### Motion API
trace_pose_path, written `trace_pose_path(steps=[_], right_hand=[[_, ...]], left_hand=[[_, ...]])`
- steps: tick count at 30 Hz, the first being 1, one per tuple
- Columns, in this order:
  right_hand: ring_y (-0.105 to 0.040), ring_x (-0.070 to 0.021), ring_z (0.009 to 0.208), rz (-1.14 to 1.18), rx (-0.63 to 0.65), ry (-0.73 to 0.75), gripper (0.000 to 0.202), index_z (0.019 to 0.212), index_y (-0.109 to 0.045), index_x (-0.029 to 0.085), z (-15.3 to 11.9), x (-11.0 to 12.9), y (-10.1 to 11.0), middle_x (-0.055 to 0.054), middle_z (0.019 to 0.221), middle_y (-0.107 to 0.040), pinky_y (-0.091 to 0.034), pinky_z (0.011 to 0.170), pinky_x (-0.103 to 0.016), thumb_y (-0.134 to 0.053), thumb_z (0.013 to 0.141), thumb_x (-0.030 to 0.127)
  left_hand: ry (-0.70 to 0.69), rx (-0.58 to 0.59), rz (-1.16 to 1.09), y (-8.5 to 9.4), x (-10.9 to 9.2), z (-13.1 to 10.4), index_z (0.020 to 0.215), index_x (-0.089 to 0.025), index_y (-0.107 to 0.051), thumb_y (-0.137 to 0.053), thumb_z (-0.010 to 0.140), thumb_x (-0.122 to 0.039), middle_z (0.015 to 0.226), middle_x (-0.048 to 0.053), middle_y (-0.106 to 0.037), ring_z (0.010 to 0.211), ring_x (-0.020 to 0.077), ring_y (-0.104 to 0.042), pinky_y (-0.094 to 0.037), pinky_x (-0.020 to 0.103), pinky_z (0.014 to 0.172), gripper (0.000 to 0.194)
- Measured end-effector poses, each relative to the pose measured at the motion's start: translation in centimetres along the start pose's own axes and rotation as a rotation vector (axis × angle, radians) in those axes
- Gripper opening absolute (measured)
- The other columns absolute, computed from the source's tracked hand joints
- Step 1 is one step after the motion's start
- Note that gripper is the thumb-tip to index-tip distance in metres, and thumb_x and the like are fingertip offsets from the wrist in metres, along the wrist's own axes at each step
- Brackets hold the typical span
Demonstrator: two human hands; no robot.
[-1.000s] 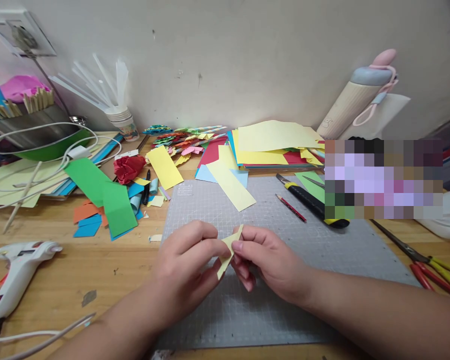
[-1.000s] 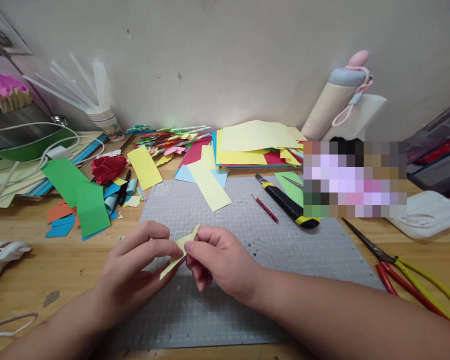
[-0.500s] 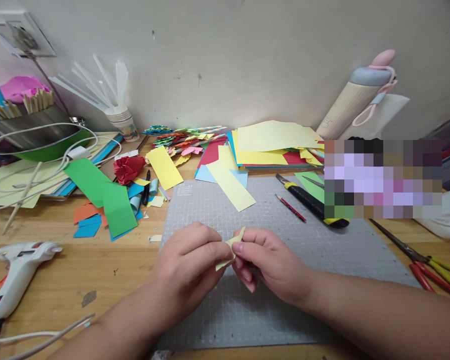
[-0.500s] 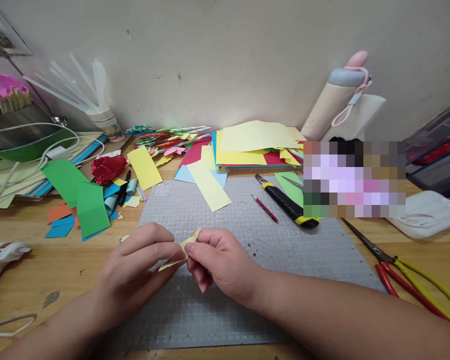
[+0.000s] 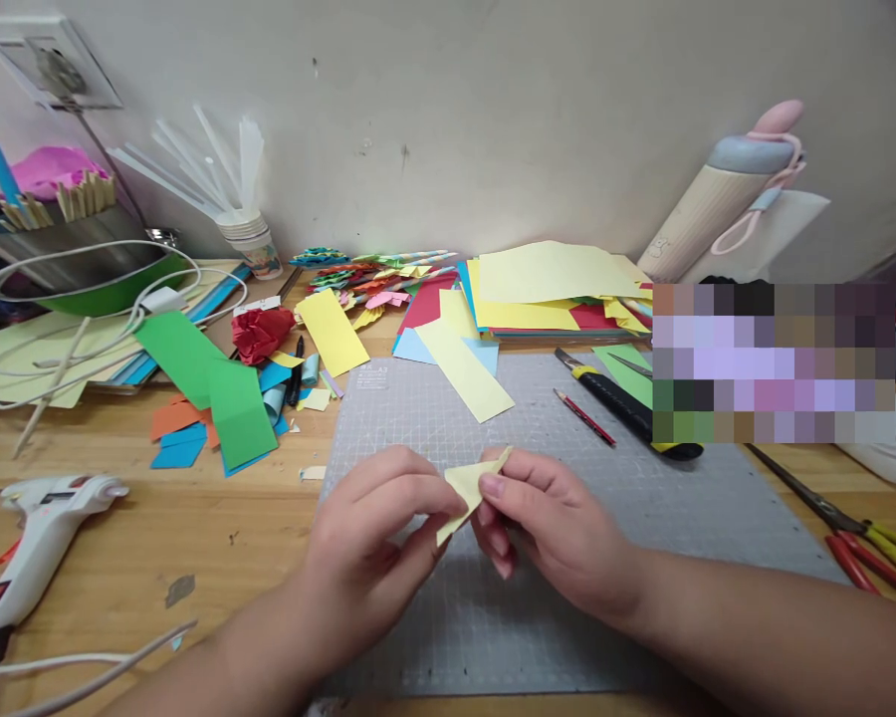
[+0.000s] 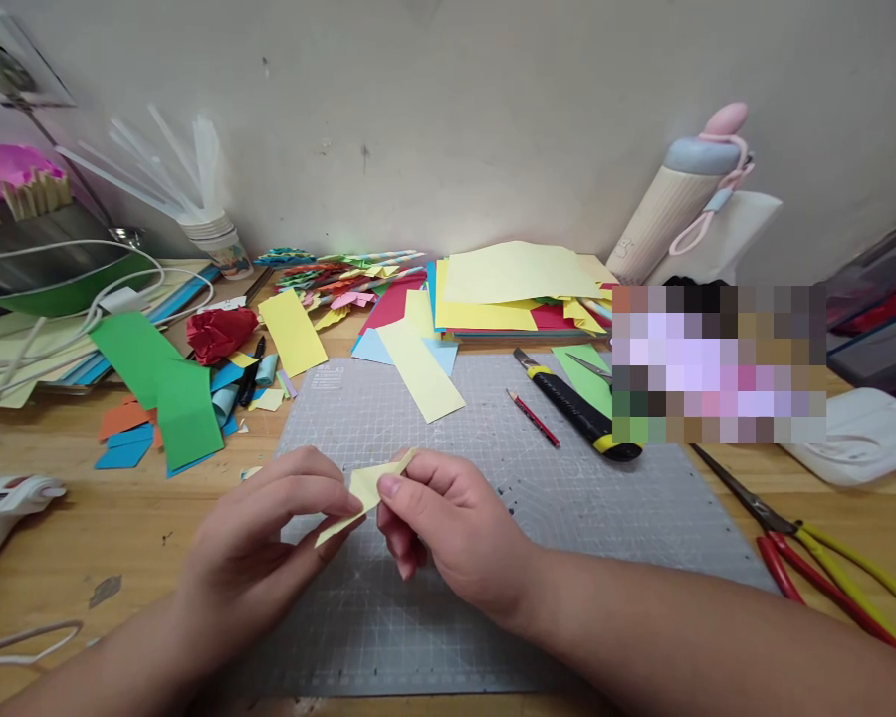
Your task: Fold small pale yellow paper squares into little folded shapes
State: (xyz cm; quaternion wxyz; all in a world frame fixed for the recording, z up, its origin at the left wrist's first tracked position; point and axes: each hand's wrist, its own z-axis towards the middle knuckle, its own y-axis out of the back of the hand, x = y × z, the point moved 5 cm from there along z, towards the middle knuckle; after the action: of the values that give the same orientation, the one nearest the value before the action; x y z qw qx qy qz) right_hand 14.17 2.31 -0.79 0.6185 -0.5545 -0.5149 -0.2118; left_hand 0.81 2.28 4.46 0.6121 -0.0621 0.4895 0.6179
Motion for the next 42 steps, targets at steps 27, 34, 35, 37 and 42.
trace_pose_path(steps=[27, 34, 35, 37, 42], right_hand=[[-0.046, -0.0062, 0.046, -0.272, 0.023, 0.115, 0.022, 0.074, -0.057, 0.017, -0.1, 0.9, -0.5, 0.005, 0.060, -0.051, -0.038, 0.045, -0.020, -0.054, 0.091, 0.031], [-0.046, -0.0071, 0.047, -0.268, 0.029, 0.089, 0.021, 0.073, -0.055, 0.018, 0.1, 0.8, -0.5, 0.005, 0.059, -0.051, -0.038, 0.046, -0.021, -0.055, 0.089, 0.031], [-0.046, -0.0072, 0.047, -0.264, 0.035, 0.084, 0.019, 0.073, -0.055, 0.018, 0.1, 0.8, -0.5, 0.005, 0.058, -0.050, -0.039, 0.045, -0.021, -0.056, 0.088, 0.030], [-0.046, -0.0076, 0.047, -0.261, 0.034, 0.067, 0.016, 0.075, -0.054, 0.018, 0.1, 0.7, -0.6, 0.006, 0.057, -0.048, -0.039, 0.045, -0.021, -0.058, 0.085, 0.029], [-0.043, -0.0074, 0.045, -0.301, 0.011, 0.039, 0.018, 0.072, -0.052, 0.018, 0.1, 0.6, -0.7, 0.007, 0.054, -0.047, -0.038, 0.044, -0.021, -0.060, 0.083, 0.031]], left_hand=[[0.820, -0.118, -0.804, -1.5, 4.2, -0.7, 0.067, -0.016, -0.055, -0.075, 0.073, -0.030, 0.067, -0.003, -0.057, 0.056, 0.0070, -0.046, -0.037, 0.020, 0.055, 0.025], [0.773, -0.167, -0.749, -1.2, 4.0, -0.6, 0.065, -0.016, -0.051, -0.074, 0.071, -0.023, 0.068, -0.004, -0.056, 0.056, 0.0069, -0.047, -0.038, 0.021, 0.055, 0.025], [0.757, -0.171, -0.732, -1.1, 3.9, -0.5, 0.065, -0.016, -0.051, -0.074, 0.071, -0.022, 0.069, -0.004, -0.056, 0.056, 0.0070, -0.047, -0.038, 0.021, 0.055, 0.024], [0.733, -0.177, -0.707, -1.0, 3.6, -0.3, 0.064, -0.017, -0.051, -0.073, 0.071, -0.021, 0.069, -0.003, -0.056, 0.057, 0.0074, -0.048, -0.039, 0.021, 0.056, 0.023], [0.735, -0.178, -0.718, -1.0, 3.3, -0.2, 0.064, -0.016, -0.052, -0.073, 0.071, -0.020, 0.070, -0.002, -0.058, 0.059, 0.0082, -0.050, -0.042, 0.022, 0.058, 0.023]])
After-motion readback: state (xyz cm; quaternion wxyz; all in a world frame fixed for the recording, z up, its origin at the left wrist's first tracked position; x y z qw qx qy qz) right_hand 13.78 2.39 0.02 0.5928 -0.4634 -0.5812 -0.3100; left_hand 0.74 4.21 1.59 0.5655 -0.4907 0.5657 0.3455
